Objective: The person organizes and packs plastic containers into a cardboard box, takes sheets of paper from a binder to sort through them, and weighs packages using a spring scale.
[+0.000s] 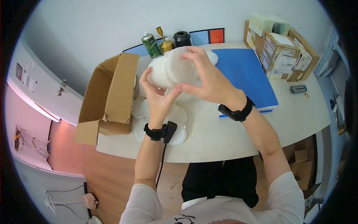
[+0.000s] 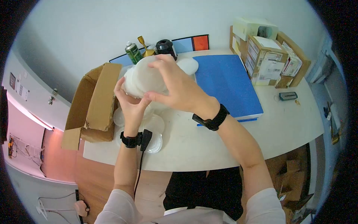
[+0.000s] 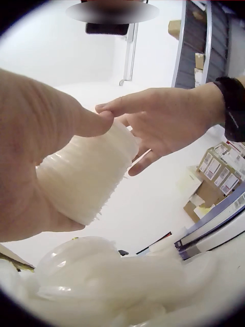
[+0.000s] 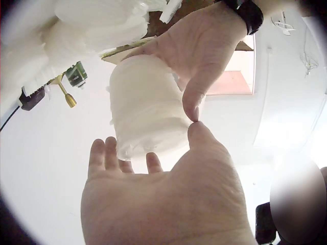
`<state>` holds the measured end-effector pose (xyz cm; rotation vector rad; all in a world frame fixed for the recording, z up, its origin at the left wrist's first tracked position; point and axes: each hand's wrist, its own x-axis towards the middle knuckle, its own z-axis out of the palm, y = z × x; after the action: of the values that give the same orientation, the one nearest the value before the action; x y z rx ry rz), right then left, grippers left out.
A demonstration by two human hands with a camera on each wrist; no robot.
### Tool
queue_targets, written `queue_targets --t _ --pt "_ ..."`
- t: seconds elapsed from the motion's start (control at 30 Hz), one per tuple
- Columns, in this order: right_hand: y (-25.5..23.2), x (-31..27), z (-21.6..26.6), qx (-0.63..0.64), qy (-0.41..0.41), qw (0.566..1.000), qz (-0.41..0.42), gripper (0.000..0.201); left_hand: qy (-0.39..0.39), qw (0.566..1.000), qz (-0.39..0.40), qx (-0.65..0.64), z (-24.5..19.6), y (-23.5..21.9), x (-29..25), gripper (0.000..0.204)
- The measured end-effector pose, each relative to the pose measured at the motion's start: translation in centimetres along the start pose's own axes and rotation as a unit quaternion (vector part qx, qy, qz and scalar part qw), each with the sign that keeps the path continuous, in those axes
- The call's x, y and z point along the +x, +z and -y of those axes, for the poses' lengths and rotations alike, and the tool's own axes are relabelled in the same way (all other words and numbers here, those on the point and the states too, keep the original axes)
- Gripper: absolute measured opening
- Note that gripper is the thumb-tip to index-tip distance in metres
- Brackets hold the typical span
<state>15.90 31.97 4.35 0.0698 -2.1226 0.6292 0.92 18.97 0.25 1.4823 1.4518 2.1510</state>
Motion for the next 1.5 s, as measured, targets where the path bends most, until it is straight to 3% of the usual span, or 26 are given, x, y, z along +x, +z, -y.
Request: queue_targets --t 0.17,0.23,0.27,0.33,0.63,0.77,0.93,1.17,1.33,1.37,1.43,1.5 --pt "0.5 -0.2 0.7 0.016 0.012 0.999 0.026 0.07 0.021 1.0 -0.01 0.001 0.0 -0.1 0.0 0.105" --pt "0.9 -0.2 0.7 0.035 -0.003 0.999 0.005 0.064 0.088 0.973 -0.023 0.214 0.3 -0.7 0.1 0.11" --pt "1.2 -0.3 0.8 0.035 -0.004 0.999 0.005 0.064 0.089 0.973 -0.024 0.214 0.5 -0.8 0.0 0.11" --pt "2.0 -0.5 1.0 -0.017 -0.017 1.0 -0.014 0.065 0.13 0.926 -0.028 0.354 -0.2 -0.5 -0.1 0.109" --pt "3.0 -0.8 0.8 -0.007 0.034 0.997 -0.073 0.075 0.114 0.934 -0.004 0.339 -0.6 -0.8 0.0 0.098" --pt "1.6 -0.4 1.2 0.014 0.067 0.996 -0.058 0.083 0.123 0.935 -0.028 0.331 -0.7 -0.6 -0.2 0.094" --pt "0.0 -0.4 1.5 -0.006 0.124 0.99 0.069 0.092 0.148 0.921 0.014 0.359 -1.2 0.2 -0.4 0.094" --pt "1.7 -1.0 1.5 -0.02 0.081 0.996 0.026 0.094 0.166 0.904 0.036 0.392 -1.6 0.0 -0.3 0.087" --pt "1.3 -0.8 1.7 -0.007 -0.016 0.999 0.048 0.095 0.187 0.907 -0.007 0.378 -1.6 -1.4 0.2 0.082" --pt "1.7 -0.8 1.5 0.0 -0.009 0.998 0.055 0.095 0.176 0.908 -0.007 0.38 -1.1 -1.8 0.4 0.082" --pt "2.8 -0.9 1.4 0.182 0.108 0.977 0.012 0.091 0.142 0.946 -0.056 0.286 0.0 -2.8 0.9 0.079" --pt "3.4 -1.3 1.7 0.197 0.159 0.967 0.003 0.081 0.103 0.96 -0.071 0.251 0.8 -3.5 1.1 0.076"
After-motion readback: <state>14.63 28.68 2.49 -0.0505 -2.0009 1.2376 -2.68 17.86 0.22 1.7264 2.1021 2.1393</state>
